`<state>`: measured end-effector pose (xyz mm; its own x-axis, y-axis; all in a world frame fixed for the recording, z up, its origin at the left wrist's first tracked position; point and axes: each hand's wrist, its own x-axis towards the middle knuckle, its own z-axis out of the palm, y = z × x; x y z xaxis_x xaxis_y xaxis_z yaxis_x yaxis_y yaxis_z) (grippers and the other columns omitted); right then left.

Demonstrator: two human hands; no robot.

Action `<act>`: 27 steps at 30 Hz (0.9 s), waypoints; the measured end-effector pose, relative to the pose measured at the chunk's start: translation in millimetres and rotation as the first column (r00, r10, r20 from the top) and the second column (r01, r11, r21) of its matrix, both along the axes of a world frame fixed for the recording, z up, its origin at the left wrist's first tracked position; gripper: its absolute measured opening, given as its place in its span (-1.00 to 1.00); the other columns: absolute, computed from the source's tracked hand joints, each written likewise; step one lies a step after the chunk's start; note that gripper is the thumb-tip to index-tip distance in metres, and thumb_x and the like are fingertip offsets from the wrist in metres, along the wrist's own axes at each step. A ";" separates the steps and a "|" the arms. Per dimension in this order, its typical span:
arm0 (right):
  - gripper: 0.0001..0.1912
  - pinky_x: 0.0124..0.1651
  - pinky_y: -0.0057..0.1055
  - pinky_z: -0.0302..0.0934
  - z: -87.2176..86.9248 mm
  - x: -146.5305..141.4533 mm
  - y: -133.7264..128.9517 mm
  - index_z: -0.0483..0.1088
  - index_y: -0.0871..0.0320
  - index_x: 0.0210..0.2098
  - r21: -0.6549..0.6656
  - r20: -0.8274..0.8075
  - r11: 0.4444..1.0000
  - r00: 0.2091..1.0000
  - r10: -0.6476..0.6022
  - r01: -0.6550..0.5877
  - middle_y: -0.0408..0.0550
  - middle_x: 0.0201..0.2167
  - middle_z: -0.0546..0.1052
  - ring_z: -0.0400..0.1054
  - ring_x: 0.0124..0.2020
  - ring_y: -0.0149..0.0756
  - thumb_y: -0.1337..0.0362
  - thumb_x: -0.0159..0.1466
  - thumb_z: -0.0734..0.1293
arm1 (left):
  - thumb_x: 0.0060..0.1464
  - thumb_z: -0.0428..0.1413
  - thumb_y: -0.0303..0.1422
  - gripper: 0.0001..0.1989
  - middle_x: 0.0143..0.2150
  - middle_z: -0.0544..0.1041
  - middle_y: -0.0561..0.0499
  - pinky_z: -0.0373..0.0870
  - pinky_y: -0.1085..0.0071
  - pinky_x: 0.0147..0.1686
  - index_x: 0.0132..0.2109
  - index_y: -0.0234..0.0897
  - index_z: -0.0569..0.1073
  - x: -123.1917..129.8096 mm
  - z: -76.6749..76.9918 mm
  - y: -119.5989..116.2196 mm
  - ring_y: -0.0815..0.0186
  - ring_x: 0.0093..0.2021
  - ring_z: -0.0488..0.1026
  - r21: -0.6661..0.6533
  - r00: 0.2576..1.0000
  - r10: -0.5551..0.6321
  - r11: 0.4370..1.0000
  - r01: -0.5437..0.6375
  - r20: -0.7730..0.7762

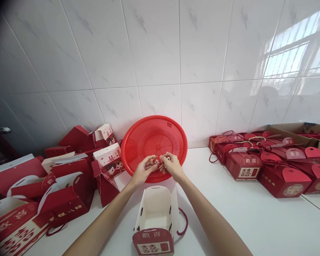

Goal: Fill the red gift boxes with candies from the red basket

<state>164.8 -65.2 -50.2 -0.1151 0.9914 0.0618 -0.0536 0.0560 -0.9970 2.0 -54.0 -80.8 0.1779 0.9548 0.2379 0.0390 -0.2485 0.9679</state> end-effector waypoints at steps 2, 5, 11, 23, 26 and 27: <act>-0.79 -0.54 -0.42 0.13 2.7 0.4 -0.9 0.33 0.13 -0.32 -0.052 -0.040 0.999 0.999 0.001 -0.004 -0.18 -0.72 0.42 0.26 -0.70 -0.34 0.13 0.17 0.23 | -0.09 0.35 -0.19 -0.44 -0.31 0.51 0.06 0.48 0.26 -0.03 0.04 -0.28 0.41 0.1 2.0 -0.9 0.27 -0.21 0.55 0.001 1.000 0.013 1.000 -0.013 0.007; -0.78 -0.53 -0.38 0.16 5.7 1.7 -1.5 0.33 0.14 -0.30 -0.104 -0.115 0.995 0.993 -0.011 -0.002 -0.18 -0.73 0.40 0.26 -0.72 -0.31 0.18 0.17 0.15 | -0.11 0.34 -0.18 -0.41 -0.29 0.54 0.04 0.48 0.27 -0.04 0.05 -0.29 0.40 0.9 5.8 -2.9 0.25 -0.20 0.56 0.004 1.000 0.016 1.000 -0.016 0.024; -0.91 -0.53 -0.38 0.21 8.0 2.3 -0.7 0.21 0.08 -0.40 -0.154 -0.121 0.987 0.991 -0.063 0.044 -0.15 -0.66 0.41 0.34 -0.63 -0.27 0.28 0.08 0.13 | -0.07 0.29 -0.14 -0.42 -0.24 0.59 0.02 0.46 0.29 -0.03 0.07 -0.27 0.39 2.0 11.0 -7.3 0.23 -0.14 0.57 0.032 1.000 -0.003 0.999 0.003 -0.015; -0.67 -0.38 -0.40 0.30 -3.6 0.8 7.6 0.37 0.13 -0.37 -0.046 -0.229 0.998 0.972 -0.062 0.053 -0.11 -0.44 0.46 0.34 -0.41 -0.32 0.04 -0.01 0.40 | -0.08 0.32 -0.16 -0.34 -0.16 0.60 -0.03 0.48 0.24 -0.01 0.14 -0.26 0.35 3.0 10.2 -8.0 0.18 -0.09 0.57 0.017 0.999 -0.041 0.999 0.040 0.034; -0.69 -0.34 -0.39 0.29 -2.5 1.3 6.4 0.42 0.14 -0.35 -0.057 -0.262 0.998 0.965 -0.013 -0.002 -0.08 -0.42 0.51 0.37 -0.39 -0.29 0.10 -0.04 0.43 | -0.12 0.34 -0.16 -0.36 -0.22 0.59 0.01 0.48 0.25 -0.04 0.09 -0.26 0.36 1.9 8.1 -5.8 0.20 -0.13 0.57 0.006 1.000 0.002 1.000 -0.002 0.013; -0.69 -0.33 -0.39 0.29 -2.3 1.6 5.6 0.44 0.15 -0.35 -0.058 -0.276 0.998 0.961 0.009 -0.026 -0.08 -0.42 0.52 0.38 -0.39 -0.29 0.15 -0.06 0.44 | -0.13 0.34 -0.16 -0.38 -0.24 0.58 0.01 0.48 0.26 -0.05 0.06 -0.27 0.37 1.6 7.5 -5.3 0.21 -0.15 0.57 0.005 1.000 0.004 1.000 -0.004 0.008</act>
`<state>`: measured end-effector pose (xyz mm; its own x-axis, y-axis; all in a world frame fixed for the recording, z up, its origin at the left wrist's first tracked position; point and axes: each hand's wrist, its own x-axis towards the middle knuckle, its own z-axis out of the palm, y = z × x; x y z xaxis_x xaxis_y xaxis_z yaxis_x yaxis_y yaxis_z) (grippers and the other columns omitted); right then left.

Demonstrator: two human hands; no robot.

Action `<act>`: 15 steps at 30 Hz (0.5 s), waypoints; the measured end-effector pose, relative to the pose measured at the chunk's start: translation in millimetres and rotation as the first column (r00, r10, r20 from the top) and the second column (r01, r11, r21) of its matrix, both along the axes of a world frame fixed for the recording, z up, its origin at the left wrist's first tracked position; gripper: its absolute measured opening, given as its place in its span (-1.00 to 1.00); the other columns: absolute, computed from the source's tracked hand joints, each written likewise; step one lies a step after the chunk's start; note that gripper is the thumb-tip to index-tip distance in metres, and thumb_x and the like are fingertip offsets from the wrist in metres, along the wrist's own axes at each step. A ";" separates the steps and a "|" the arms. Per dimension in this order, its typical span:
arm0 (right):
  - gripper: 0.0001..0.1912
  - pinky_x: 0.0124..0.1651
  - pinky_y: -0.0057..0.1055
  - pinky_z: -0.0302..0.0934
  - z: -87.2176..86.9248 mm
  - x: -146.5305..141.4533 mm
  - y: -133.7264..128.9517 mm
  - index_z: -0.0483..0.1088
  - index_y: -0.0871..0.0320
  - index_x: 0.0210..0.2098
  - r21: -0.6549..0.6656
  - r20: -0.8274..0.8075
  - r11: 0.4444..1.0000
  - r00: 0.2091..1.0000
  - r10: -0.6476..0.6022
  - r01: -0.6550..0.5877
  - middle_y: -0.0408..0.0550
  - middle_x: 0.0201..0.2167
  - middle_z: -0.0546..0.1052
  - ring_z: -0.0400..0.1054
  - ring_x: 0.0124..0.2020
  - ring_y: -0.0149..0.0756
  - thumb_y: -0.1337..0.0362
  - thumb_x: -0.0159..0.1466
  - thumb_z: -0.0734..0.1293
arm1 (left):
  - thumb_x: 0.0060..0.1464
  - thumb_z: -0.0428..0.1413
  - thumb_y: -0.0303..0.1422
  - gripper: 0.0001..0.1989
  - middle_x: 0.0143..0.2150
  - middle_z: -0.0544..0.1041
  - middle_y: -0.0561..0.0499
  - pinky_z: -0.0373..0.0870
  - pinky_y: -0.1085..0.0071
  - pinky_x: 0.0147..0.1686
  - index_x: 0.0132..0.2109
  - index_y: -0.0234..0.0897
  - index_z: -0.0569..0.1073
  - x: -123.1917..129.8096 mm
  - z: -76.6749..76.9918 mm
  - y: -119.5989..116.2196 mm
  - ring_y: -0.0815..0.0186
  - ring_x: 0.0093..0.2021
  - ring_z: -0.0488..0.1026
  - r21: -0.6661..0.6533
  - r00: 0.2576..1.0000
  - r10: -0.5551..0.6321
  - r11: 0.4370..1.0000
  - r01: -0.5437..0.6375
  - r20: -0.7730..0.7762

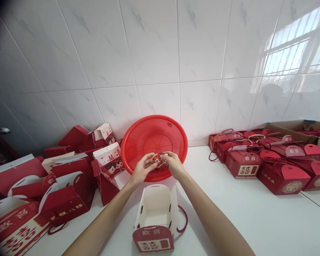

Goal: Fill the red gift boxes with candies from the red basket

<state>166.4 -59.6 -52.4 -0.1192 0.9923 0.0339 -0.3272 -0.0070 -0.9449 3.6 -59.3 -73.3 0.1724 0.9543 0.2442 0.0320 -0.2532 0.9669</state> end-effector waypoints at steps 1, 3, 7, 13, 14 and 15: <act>-0.69 -0.33 -0.39 0.29 0.1 0.2 -0.8 0.45 0.15 -0.34 -0.001 -0.016 1.000 1.000 0.021 -0.021 -0.09 -0.42 0.53 0.38 -0.40 -0.30 0.19 -0.08 0.45 | -0.14 0.35 -0.15 -0.41 -0.26 0.58 0.02 0.48 0.26 -0.06 0.02 -0.27 0.38 -0.3 -0.3 0.3 0.21 -0.17 0.57 0.003 1.000 -0.004 1.000 0.004 -0.006; -0.70 -0.34 -0.41 0.27 -0.2 0.3 -2.5 0.46 0.16 -0.35 -0.003 -0.044 0.999 0.998 0.051 -0.051 -0.11 -0.43 0.52 0.37 -0.41 -0.33 0.25 -0.11 0.46 | -0.13 0.34 -0.14 -0.47 -0.27 0.58 0.01 0.47 0.27 -0.07 -0.06 -0.28 0.41 -0.6 -0.2 0.2 0.22 -0.19 0.56 0.020 0.999 -0.022 1.000 0.023 -0.024; -0.70 -0.28 -0.40 0.29 -0.6 -0.7 -5.3 0.44 0.16 -0.36 0.041 -0.043 0.993 0.993 0.109 -0.107 -0.12 -0.40 0.54 0.40 -0.38 -0.34 0.26 -0.11 0.49 | -0.09 0.32 -0.13 -0.53 -0.27 0.58 -0.01 0.46 0.28 -0.07 -0.09 -0.28 0.45 -0.9 0.4 -0.6 0.23 -0.18 0.55 0.053 0.997 -0.051 0.997 0.054 -0.065; -0.67 -0.35 -0.39 0.31 -3.3 0.3 -2.3 0.42 0.15 -0.37 -0.046 -0.128 0.998 0.991 0.033 -0.040 -0.12 -0.46 0.55 0.40 -0.45 -0.34 0.32 -0.15 0.51 | 0.03 0.25 -0.20 -0.57 -0.24 0.59 -0.05 0.47 0.26 -0.04 0.01 -0.30 0.41 0.2 -8.7 4.2 0.22 -0.17 0.57 0.080 0.981 0.019 0.997 -0.003 -0.195; -0.65 -0.37 -0.40 0.31 -5.4 0.9 -0.7 0.41 0.15 -0.36 -0.070 -0.150 0.997 0.989 0.008 -0.019 -0.13 -0.47 0.54 0.40 -0.46 -0.34 0.34 -0.16 0.50 | 0.07 0.20 -0.23 -0.64 -0.20 0.60 -0.08 0.47 0.25 -0.03 -0.02 -0.30 0.43 0.7 -11.0 4.7 0.21 -0.15 0.57 0.094 0.970 0.017 0.996 0.006 -0.241; -0.64 -0.39 -0.41 0.31 -7.9 1.4 1.0 0.40 0.15 -0.36 -0.090 -0.166 0.996 0.986 -0.014 -0.001 -0.13 -0.48 0.54 0.40 -0.46 -0.34 0.36 -0.16 0.50 | 0.10 0.17 -0.27 -0.71 -0.18 0.61 -0.11 0.47 0.25 -0.03 -0.06 -0.30 0.46 1.2 -13.2 4.6 0.19 -0.13 0.58 0.103 0.958 0.009 0.994 0.022 -0.285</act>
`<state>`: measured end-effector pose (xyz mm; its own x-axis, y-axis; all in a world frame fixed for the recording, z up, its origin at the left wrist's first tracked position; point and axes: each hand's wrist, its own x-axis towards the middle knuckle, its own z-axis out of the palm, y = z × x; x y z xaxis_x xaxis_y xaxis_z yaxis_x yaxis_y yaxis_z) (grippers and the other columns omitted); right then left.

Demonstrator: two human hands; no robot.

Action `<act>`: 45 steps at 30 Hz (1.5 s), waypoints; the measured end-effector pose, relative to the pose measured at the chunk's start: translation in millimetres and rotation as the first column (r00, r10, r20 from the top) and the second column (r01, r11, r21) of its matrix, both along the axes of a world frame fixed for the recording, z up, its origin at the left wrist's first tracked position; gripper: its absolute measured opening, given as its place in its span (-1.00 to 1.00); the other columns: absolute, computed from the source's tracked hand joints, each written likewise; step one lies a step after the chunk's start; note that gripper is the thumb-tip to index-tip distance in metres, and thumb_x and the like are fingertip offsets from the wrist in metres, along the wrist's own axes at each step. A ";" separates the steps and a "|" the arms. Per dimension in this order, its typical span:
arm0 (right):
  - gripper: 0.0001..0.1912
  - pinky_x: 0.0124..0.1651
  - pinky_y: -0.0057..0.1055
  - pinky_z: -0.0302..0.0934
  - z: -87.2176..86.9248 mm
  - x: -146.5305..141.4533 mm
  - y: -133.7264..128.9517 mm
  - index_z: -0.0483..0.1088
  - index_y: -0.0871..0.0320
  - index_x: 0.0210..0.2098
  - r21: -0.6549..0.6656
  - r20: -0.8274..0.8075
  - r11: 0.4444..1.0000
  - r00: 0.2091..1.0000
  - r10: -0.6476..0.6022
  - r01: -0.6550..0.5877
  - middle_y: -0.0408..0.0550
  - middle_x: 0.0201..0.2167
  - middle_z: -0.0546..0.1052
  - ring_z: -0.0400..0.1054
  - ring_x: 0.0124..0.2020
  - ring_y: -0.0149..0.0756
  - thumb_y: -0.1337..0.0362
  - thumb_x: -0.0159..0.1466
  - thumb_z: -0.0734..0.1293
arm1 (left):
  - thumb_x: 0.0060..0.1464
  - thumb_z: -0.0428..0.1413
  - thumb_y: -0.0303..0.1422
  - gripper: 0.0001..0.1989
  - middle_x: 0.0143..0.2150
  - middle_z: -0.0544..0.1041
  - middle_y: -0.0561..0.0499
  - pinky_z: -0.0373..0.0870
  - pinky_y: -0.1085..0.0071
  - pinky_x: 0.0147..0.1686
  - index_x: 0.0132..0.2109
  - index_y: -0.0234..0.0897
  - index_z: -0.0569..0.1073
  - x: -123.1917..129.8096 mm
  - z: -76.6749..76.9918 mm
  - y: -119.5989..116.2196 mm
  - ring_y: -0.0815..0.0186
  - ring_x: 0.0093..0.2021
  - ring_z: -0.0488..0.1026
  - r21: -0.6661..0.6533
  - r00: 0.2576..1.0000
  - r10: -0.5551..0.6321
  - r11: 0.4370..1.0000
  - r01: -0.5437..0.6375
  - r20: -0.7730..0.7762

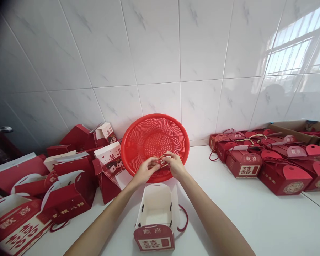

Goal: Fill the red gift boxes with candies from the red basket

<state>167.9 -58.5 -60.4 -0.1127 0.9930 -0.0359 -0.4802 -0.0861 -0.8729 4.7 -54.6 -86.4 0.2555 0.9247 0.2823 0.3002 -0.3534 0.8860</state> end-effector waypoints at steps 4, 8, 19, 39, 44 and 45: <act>-0.66 -0.42 -0.39 0.34 -12.1 1.5 5.9 0.39 0.16 -0.34 -0.044 -0.011 0.998 0.999 -0.041 0.040 -0.13 -0.50 0.53 0.42 -0.47 -0.32 0.40 -0.13 0.47 | 0.07 0.14 -0.40 -0.82 -0.20 0.66 -0.12 0.51 0.24 -0.07 -0.17 -0.30 0.55 -0.2 -6.5 -3.3 0.15 -0.17 0.60 0.000 0.989 -0.052 0.999 0.052 -0.137; -0.71 -0.44 -0.34 0.39 -18.3 2.4 8.7 0.40 0.17 -0.33 -0.057 -0.009 0.996 0.998 -0.064 0.064 -0.13 -0.53 0.54 0.43 -0.52 -0.29 0.42 -0.08 0.45 | 0.01 0.14 -0.50 -0.71 -0.08 0.65 -0.15 0.46 0.16 0.06 -0.09 -0.30 0.58 -2.8 -11.1 -5.5 0.07 -0.05 0.58 0.054 0.964 0.001 0.998 0.013 -0.265; -0.79 -0.34 -0.29 0.48 -8.2 0.2 7.1 0.38 0.15 -0.34 -0.063 -0.046 0.990 0.990 -0.132 0.129 -0.04 -0.50 0.59 0.53 -0.46 -0.22 0.43 0.05 0.44 | 0.03 0.12 -0.52 -0.36 0.36 0.30 -0.27 0.13 0.02 0.34 0.29 -0.39 0.33 -1.8 -28.6 3.0 -0.01 0.37 0.20 0.242 0.874 0.195 0.966 -0.093 -0.446; -0.73 -0.56 -0.42 0.31 39.6 10.3 -9.4 0.43 0.12 -0.34 0.006 -0.098 0.973 0.968 -0.230 0.231 -0.21 -0.54 0.50 0.44 -0.57 -0.31 0.35 -0.07 0.45 | 0.15 0.11 -0.44 -0.77 -0.11 0.66 -0.07 0.44 0.24 0.00 -0.10 -0.23 0.62 -0.9 -12.5 2.4 0.14 -0.10 0.57 0.326 0.863 0.208 0.944 -0.054 -0.460; -0.73 -0.56 -0.46 0.30 43.1 11.7 -10.7 0.41 0.13 -0.41 0.029 -0.105 0.973 0.969 -0.223 0.227 -0.19 -0.49 0.54 0.41 -0.55 -0.35 0.40 -0.15 0.44 | 0.13 0.11 -0.44 -0.74 -0.08 0.64 -0.10 0.44 0.23 0.02 -0.06 -0.26 0.60 0.3 -10.5 2.0 0.15 -0.07 0.56 0.338 0.875 0.187 0.941 -0.029 -0.446; -0.73 -0.55 -0.46 0.30 44.2 12.2 -11.0 0.41 0.13 -0.42 0.027 -0.108 0.973 0.968 -0.225 0.229 -0.20 -0.50 0.53 0.41 -0.55 -0.36 0.42 -0.16 0.42 | 0.13 0.11 -0.44 -0.73 -0.07 0.63 -0.11 0.45 0.23 0.02 -0.04 -0.26 0.60 0.6 -10.9 1.9 0.15 -0.08 0.56 0.338 0.877 0.182 0.941 -0.024 -0.445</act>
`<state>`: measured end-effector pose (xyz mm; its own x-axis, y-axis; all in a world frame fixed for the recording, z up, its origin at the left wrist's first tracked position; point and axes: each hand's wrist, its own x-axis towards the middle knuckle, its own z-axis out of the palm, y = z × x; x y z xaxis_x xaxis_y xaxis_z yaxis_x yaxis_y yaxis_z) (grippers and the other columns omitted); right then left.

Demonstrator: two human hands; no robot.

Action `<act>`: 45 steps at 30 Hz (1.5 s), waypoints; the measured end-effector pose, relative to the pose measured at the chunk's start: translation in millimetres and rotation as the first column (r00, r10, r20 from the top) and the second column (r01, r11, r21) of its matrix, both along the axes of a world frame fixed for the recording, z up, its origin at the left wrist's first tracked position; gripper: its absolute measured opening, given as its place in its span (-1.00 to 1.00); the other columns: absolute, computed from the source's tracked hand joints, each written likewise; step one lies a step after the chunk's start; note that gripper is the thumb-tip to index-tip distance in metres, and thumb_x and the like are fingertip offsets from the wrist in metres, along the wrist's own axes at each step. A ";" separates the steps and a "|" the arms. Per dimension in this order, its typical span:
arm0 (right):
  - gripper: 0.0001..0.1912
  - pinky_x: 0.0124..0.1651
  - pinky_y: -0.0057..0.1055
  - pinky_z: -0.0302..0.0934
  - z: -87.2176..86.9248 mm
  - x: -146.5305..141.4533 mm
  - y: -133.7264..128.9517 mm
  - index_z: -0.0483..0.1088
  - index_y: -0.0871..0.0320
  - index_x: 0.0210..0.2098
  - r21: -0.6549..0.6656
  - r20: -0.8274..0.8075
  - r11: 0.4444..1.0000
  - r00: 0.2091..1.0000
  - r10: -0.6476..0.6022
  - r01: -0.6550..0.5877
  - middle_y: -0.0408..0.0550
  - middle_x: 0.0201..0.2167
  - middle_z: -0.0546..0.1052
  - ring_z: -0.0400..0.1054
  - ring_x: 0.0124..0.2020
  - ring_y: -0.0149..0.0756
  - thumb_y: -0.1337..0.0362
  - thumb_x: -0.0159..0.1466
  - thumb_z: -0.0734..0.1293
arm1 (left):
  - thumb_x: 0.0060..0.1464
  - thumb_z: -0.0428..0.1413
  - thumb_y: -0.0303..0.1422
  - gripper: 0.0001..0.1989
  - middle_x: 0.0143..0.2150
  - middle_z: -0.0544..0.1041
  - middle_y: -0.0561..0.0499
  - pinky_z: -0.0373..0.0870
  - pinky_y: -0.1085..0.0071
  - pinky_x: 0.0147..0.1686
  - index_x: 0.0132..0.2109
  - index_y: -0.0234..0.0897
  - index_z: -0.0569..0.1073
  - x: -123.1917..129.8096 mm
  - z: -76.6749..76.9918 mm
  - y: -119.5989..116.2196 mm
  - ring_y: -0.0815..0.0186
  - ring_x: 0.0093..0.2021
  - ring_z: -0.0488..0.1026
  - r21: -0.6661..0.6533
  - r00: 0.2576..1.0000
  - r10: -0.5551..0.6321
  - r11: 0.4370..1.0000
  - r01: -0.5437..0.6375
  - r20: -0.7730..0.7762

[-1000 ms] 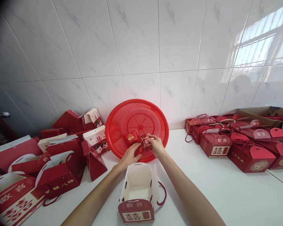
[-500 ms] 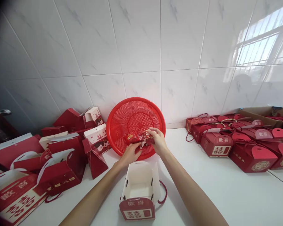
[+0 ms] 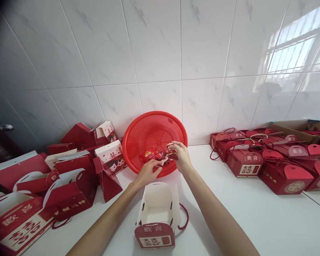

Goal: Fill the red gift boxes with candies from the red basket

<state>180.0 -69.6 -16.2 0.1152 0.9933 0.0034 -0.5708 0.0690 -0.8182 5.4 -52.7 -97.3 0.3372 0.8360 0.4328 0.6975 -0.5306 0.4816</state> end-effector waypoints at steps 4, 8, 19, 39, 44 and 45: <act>-0.73 -0.55 -0.49 0.30 5.1 3.1 -1.4 0.41 0.13 -0.43 -0.003 -0.004 1.000 1.000 -0.023 0.023 -0.20 -0.50 0.55 0.38 -0.54 -0.39 0.46 -0.18 0.37 | 0.14 0.10 -0.41 -0.72 -0.08 0.61 -0.10 0.47 0.25 -0.02 -0.02 -0.25 0.59 2.0 -1.5 0.2 0.19 -0.13 0.58 -0.004 1.000 -0.013 1.000 0.013 0.004; -0.69 -0.49 -0.46 0.33 7.9 7.0 -2.1 0.40 0.13 -0.38 0.015 0.006 0.999 0.999 -0.035 0.035 -0.18 -0.47 0.56 0.42 -0.50 -0.37 0.44 -0.16 0.41 | 0.12 0.10 -0.40 -0.70 -0.08 0.62 -0.10 0.48 0.24 -0.02 -0.02 -0.25 0.59 4.0 -0.8 0.1 0.18 -0.11 0.58 -0.016 1.000 -0.024 1.000 0.024 0.014; -0.63 -0.39 -0.41 0.37 2.9 11.1 0.9 0.42 0.12 -0.37 0.115 0.050 0.993 0.999 0.011 -0.017 -0.16 -0.37 0.58 0.42 -0.47 -0.39 0.40 -0.19 0.52 | 0.17 0.07 -0.38 -0.75 -0.07 0.64 -0.09 0.49 0.31 -0.02 -0.06 -0.26 0.58 6.4 17.3 -4.9 0.22 -0.10 0.58 -0.040 0.987 -0.090 0.995 0.097 0.134; -0.58 -0.32 -0.40 0.34 -11.6 -8.6 -3.6 0.50 0.15 -0.29 0.130 0.117 0.952 0.958 0.262 -0.277 -0.11 -0.38 0.61 0.46 -0.40 -0.33 0.28 -0.16 0.59 | -0.08 0.27 0.11 -0.43 -0.25 0.66 -0.10 0.55 0.26 -0.20 -0.20 -0.34 0.52 13.6 34.2 -7.1 0.19 -0.27 0.59 -0.291 0.697 -0.035 0.893 0.344 0.716; -0.62 -0.35 -0.40 0.35 -11.2 -10.3 -4.8 0.52 0.15 -0.29 0.108 0.116 0.949 0.951 0.286 -0.298 -0.07 -0.36 0.61 0.47 -0.36 -0.28 0.20 -0.09 0.58 | -0.01 0.24 0.06 -0.49 -0.23 0.65 -0.08 0.56 0.25 -0.18 -0.17 -0.33 0.54 12.5 38.7 -9.0 0.20 -0.28 0.59 -0.271 0.726 -0.079 0.896 0.352 0.683; -0.63 -0.35 -0.40 0.35 -11.6 -10.2 -4.4 0.51 0.14 -0.30 0.103 0.108 0.954 0.956 0.272 -0.283 -0.06 -0.36 0.62 0.48 -0.35 -0.27 0.19 -0.08 0.58 | 0.03 0.21 0.05 -0.50 -0.22 0.66 -0.09 0.57 0.25 -0.18 -0.14 -0.33 0.55 12.3 38.7 -8.6 0.20 -0.27 0.60 -0.265 0.745 -0.078 0.906 0.331 0.662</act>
